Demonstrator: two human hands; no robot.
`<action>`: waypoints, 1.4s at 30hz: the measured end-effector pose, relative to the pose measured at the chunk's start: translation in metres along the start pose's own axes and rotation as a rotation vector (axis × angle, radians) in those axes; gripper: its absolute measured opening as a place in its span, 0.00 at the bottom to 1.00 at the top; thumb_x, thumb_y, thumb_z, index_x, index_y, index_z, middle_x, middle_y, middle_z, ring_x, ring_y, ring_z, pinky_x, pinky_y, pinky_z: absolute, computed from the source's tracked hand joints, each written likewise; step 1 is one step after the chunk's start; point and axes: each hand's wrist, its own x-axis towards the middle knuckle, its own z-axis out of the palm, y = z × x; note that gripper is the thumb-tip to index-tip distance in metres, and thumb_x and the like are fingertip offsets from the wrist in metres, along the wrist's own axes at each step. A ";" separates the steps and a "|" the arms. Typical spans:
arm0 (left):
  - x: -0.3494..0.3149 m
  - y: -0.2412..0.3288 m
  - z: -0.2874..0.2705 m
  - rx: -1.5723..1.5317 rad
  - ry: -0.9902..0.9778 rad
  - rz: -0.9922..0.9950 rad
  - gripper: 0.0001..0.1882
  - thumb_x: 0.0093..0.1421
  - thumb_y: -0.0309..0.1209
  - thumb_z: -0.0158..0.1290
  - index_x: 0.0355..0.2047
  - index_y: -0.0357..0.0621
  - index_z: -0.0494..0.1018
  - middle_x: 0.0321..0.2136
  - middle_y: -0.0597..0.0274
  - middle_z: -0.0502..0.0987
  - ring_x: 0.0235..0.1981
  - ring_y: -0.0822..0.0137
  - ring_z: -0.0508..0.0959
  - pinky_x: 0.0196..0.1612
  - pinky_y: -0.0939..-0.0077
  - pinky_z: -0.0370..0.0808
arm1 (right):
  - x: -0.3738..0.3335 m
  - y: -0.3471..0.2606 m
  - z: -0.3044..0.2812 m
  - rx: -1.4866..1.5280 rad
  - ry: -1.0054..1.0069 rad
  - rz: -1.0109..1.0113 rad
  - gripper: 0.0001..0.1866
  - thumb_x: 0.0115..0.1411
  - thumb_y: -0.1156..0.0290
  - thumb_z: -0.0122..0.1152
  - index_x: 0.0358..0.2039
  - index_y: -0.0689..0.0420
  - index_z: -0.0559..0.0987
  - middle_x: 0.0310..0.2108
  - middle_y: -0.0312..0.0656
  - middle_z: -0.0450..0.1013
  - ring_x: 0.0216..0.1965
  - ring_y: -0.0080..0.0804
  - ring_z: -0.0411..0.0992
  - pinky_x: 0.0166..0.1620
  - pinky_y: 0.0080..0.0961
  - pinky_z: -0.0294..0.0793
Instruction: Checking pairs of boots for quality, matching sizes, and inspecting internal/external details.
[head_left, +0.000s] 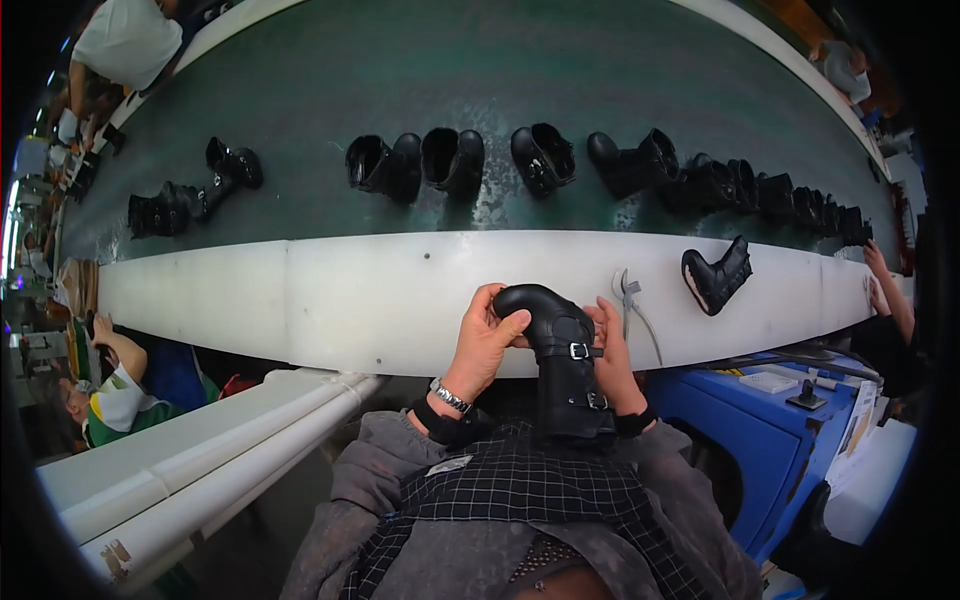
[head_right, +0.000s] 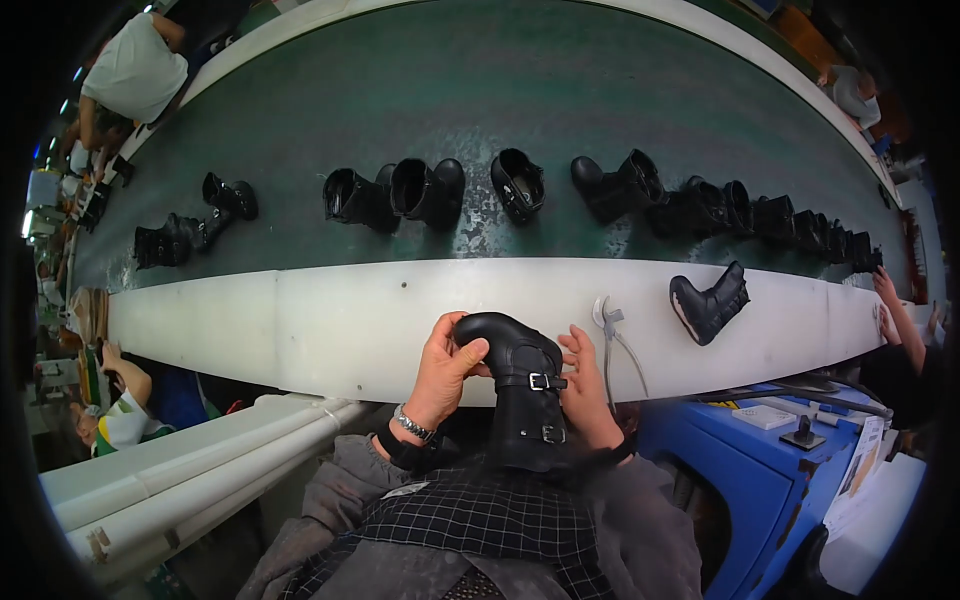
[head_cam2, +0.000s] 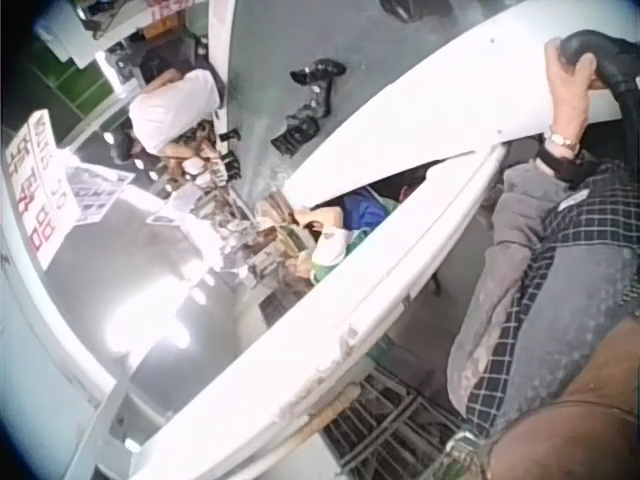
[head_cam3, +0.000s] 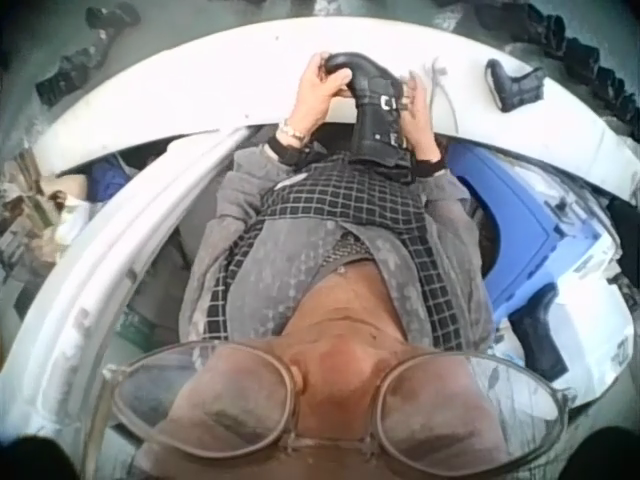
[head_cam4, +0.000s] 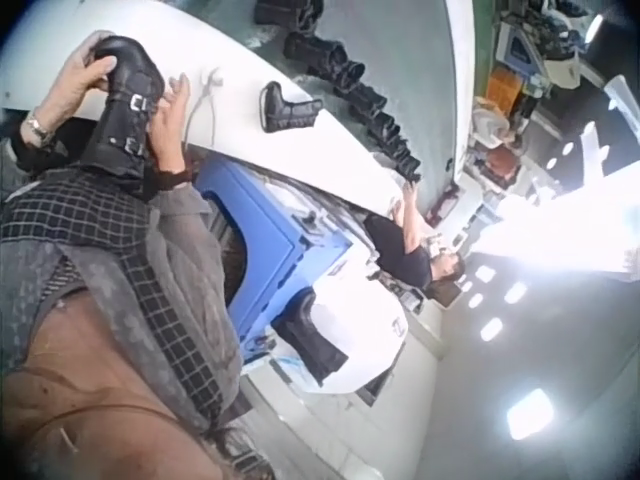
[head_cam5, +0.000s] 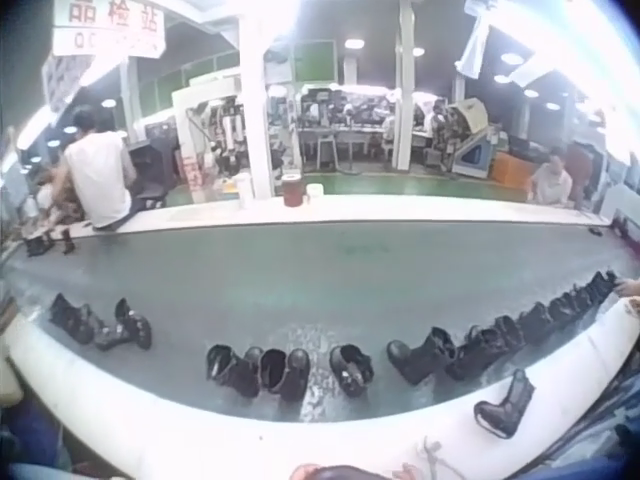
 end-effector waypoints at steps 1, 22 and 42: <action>0.001 -0.002 -0.001 -0.007 0.009 -0.001 0.20 0.58 0.28 0.56 0.47 0.40 0.61 0.37 0.64 0.73 0.34 0.75 0.76 0.30 0.81 0.78 | -0.004 0.002 0.000 -0.450 0.069 -0.212 0.32 0.58 0.68 0.57 0.60 0.61 0.56 0.56 0.50 0.62 0.56 0.41 0.64 0.54 0.33 0.66; 0.037 -0.090 -0.008 0.607 -0.134 0.513 0.23 0.63 0.46 0.40 0.28 0.39 0.74 0.25 0.57 0.76 0.27 0.59 0.77 0.32 0.71 0.73 | 0.011 -0.027 0.023 -0.440 -0.144 -0.183 0.24 0.39 0.75 0.70 0.39 0.64 0.75 0.32 0.44 0.74 0.31 0.35 0.75 0.37 0.25 0.73; 0.045 -0.098 -0.013 0.219 0.073 0.503 0.27 0.63 0.51 0.38 0.28 0.36 0.72 0.26 0.52 0.75 0.28 0.56 0.76 0.30 0.68 0.72 | 0.092 -0.057 0.028 -0.789 -0.616 -0.353 0.14 0.42 0.68 0.60 0.27 0.64 0.73 0.30 0.48 0.72 0.29 0.43 0.72 0.32 0.30 0.71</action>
